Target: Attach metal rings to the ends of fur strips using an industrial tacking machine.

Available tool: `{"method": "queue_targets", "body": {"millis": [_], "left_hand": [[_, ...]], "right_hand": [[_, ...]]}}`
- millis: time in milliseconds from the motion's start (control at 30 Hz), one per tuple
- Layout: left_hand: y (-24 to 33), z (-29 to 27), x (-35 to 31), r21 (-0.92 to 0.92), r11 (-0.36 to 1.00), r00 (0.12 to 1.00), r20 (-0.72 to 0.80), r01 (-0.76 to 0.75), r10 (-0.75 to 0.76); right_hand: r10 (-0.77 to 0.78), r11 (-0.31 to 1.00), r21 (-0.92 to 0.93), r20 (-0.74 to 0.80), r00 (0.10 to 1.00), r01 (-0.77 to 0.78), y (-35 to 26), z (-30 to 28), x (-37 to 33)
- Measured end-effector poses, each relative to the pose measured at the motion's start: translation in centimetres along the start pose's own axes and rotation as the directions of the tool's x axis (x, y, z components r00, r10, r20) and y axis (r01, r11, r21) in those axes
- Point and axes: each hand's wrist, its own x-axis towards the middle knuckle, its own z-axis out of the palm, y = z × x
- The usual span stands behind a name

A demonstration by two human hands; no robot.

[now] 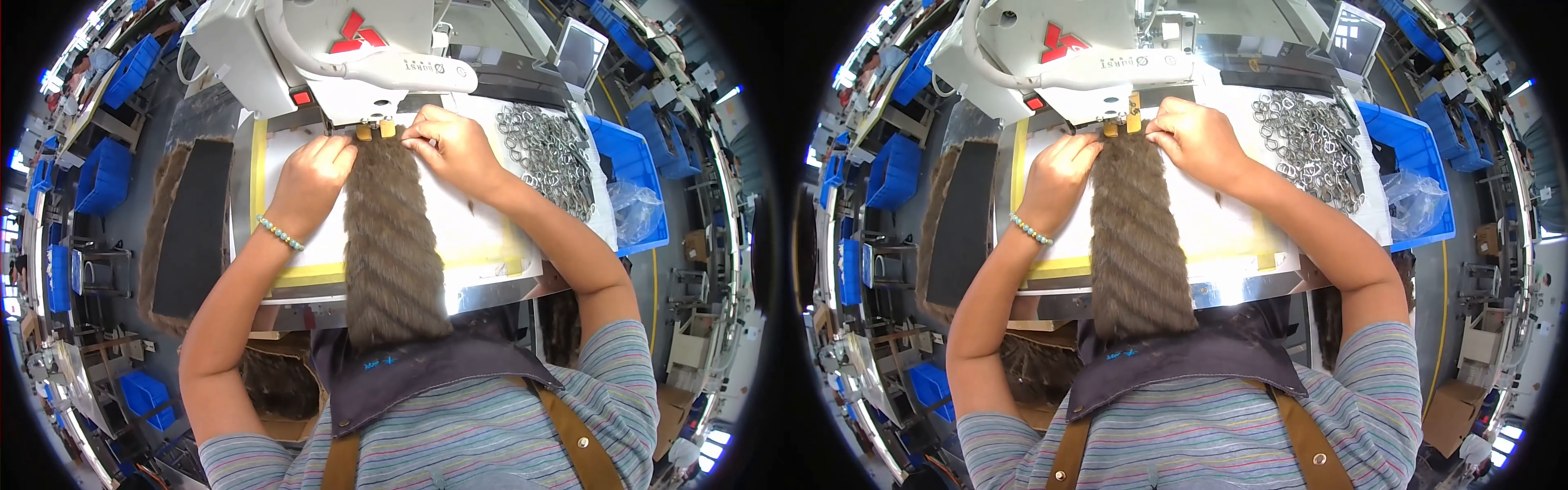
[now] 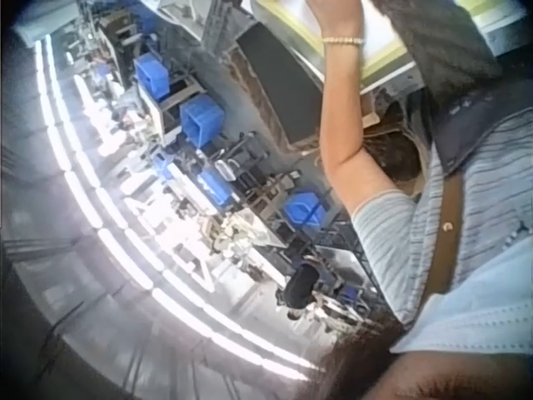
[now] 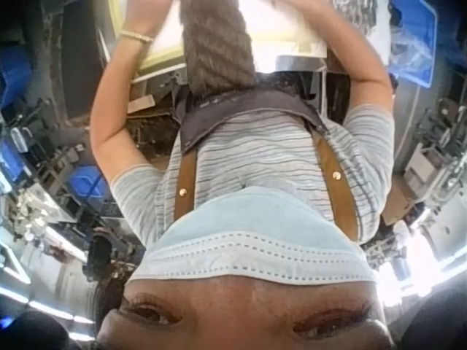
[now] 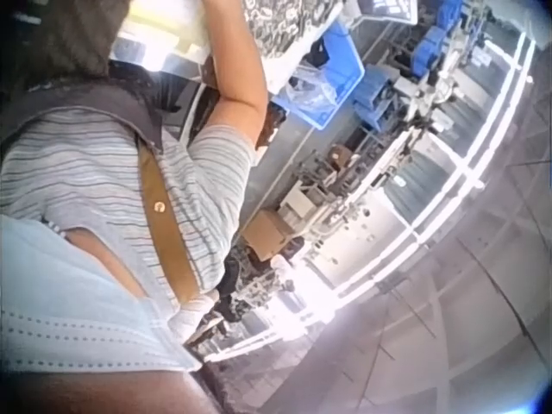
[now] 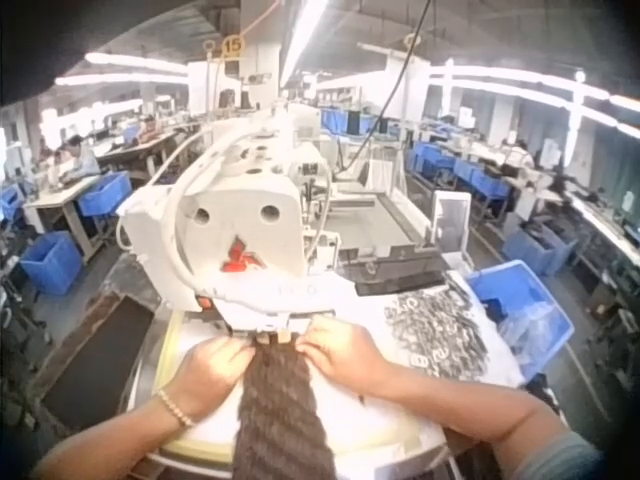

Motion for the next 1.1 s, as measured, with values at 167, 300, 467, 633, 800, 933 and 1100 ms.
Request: {"method": "queue_targets", "body": {"millis": [167, 300, 467, 633, 800, 933, 1100], "left_hand": [[-0.7, 1.1, -0.3, -0.019, 0.999, 0.998, -0.043, 0.047, -0.048], [-0.9, 1.3, -0.4, -0.027, 0.993, 0.994, 0.017, 0.111, -0.110], [-0.7, 0.9, -0.1, -0.080, 0.991, 0.994, 0.028, 0.106, -0.104], [-0.3, 0.7, -0.2, -0.170, 0.977, 0.992, 0.049, 0.126, -0.119], [-0.7, 0.7, 0.0, -0.201, 0.968, 0.986, 0.098, 0.152, -0.135], [-0.8, 0.4, -0.1, -0.211, 0.966, 0.985, 0.120, 0.147, -0.124], [-0.9, 0.2, -0.2, -0.217, 0.970, 0.992, 0.091, 0.109, -0.091]], "right_hand": [[0.008, 1.000, 0.014, -0.019, 1.000, -0.007, 0.6, 0.8, -0.2], [0.048, 0.998, 0.037, -0.038, 0.998, -0.046, 0.7, 0.9, -0.1], [-0.132, 0.989, -0.080, -0.053, 0.990, 0.127, 1.0, 0.9, 0.0], [-0.195, 0.970, -0.147, -0.011, 0.981, 0.191, 0.6, 1.0, 0.1], [-0.171, 0.977, -0.131, -0.034, 0.985, 0.165, 0.3, 0.8, -0.1], [-0.176, 0.978, -0.119, -0.032, 0.984, 0.172, 0.2, 1.0, 0.1], [-0.174, 0.977, -0.131, -0.013, 0.985, 0.171, 0.1, 1.1, 0.0]]}}
